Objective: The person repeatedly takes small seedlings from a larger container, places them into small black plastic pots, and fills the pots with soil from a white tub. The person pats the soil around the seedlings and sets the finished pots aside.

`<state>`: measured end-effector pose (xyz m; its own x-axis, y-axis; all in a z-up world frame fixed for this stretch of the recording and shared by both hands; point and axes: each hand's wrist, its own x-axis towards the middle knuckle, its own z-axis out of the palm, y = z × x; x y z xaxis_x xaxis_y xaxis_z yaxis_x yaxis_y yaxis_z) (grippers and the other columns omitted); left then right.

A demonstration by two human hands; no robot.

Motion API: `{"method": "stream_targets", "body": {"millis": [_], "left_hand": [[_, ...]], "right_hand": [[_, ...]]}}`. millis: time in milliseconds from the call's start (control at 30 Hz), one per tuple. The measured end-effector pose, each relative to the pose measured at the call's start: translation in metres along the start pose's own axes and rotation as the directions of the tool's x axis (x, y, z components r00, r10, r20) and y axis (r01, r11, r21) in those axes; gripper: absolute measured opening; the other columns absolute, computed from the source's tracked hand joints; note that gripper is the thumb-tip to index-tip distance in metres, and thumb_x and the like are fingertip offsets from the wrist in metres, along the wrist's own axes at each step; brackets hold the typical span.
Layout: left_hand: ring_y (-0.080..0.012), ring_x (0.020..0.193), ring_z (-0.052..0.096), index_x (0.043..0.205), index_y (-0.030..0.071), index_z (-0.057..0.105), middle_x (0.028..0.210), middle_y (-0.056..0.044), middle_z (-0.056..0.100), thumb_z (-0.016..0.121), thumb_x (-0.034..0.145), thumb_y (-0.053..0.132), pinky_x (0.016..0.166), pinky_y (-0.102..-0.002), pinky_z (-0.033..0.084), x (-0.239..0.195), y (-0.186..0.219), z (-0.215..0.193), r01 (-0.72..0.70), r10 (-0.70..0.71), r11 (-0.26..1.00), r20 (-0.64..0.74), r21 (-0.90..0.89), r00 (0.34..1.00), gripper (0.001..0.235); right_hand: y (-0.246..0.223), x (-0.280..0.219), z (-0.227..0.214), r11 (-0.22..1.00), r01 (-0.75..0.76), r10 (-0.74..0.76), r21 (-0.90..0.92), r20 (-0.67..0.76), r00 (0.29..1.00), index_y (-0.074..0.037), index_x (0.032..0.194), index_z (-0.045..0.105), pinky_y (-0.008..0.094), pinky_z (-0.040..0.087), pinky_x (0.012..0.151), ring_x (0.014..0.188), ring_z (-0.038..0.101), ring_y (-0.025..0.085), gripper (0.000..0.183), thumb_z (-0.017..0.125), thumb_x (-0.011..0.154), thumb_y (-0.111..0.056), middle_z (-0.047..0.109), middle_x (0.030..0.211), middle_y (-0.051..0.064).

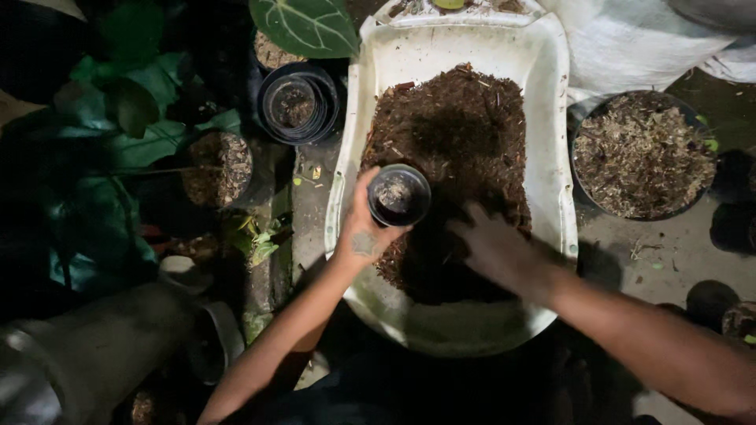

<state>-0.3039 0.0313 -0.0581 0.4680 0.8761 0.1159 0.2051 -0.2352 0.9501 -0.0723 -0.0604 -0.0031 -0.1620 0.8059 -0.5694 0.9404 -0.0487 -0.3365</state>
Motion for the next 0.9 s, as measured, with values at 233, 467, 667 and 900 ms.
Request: {"method": "stream_targets", "body": {"millis": [233, 467, 667, 900], "left_hand": [[-0.0323, 0.129, 0.06, 0.15, 0.014, 0.034, 0.14, -0.017, 0.059, 0.093, 0.069, 0.004, 0.108, -0.039, 0.048, 0.006, 0.003, 0.013, -0.044, 0.049, 0.987, -0.028, 0.152, 0.998, 0.101], [-0.0292, 0.125, 0.067, 0.153, 0.013, 0.036, 0.135, -0.016, 0.068, 0.084, 0.077, -0.001, 0.105, -0.037, 0.053, 0.022, 0.012, 0.027, -0.017, 0.02, 0.994, -0.034, 0.106, 0.999, 0.091], [-0.0326, 0.122, 0.067, 0.151, 0.012, 0.035, 0.13, -0.017, 0.067, 0.092, 0.069, 0.009, 0.099, -0.04, 0.055, 0.017, 0.013, 0.016, 0.068, -0.064, 0.99, -0.035, 0.125, 0.997, 0.1], [-0.0349, 0.128, 0.063, 0.154, 0.013, 0.032, 0.138, -0.02, 0.062, 0.094, 0.071, 0.019, 0.1, -0.042, 0.054, 0.007, 0.018, 0.015, 0.115, -0.117, 0.985, 0.014, 0.126, 0.993, 0.104]], "right_hand": [[0.046, 0.018, -0.055, 0.841, 0.019, 0.153, 0.541, -0.271, 0.95, -0.017, 0.132, 0.064, 0.037, 0.058, 0.093, 0.104, 0.072, 0.025, 0.071, 0.09, 0.069, -0.035, 0.071, 0.127, 0.009], [0.003, 0.035, -0.096, 0.74, 0.245, 0.043, 0.627, -0.407, 0.912, -0.011, 0.124, 0.07, 0.034, 0.054, 0.096, 0.108, 0.07, 0.02, 0.066, 0.092, 0.067, -0.036, 0.073, 0.119, 0.008], [-0.017, 0.058, -0.112, 0.801, 0.216, -0.139, 0.559, -0.176, 0.974, -0.016, 0.121, 0.072, 0.034, 0.05, 0.105, 0.115, 0.069, 0.021, 0.056, 0.088, 0.07, -0.032, 0.075, 0.121, 0.006], [-0.011, 0.061, -0.108, 0.792, 0.398, -0.373, 0.463, -0.149, 0.916, -0.018, 0.133, 0.068, 0.037, 0.039, 0.112, 0.133, 0.055, 0.021, 0.056, 0.083, 0.08, -0.024, 0.061, 0.143, 0.008]]}}
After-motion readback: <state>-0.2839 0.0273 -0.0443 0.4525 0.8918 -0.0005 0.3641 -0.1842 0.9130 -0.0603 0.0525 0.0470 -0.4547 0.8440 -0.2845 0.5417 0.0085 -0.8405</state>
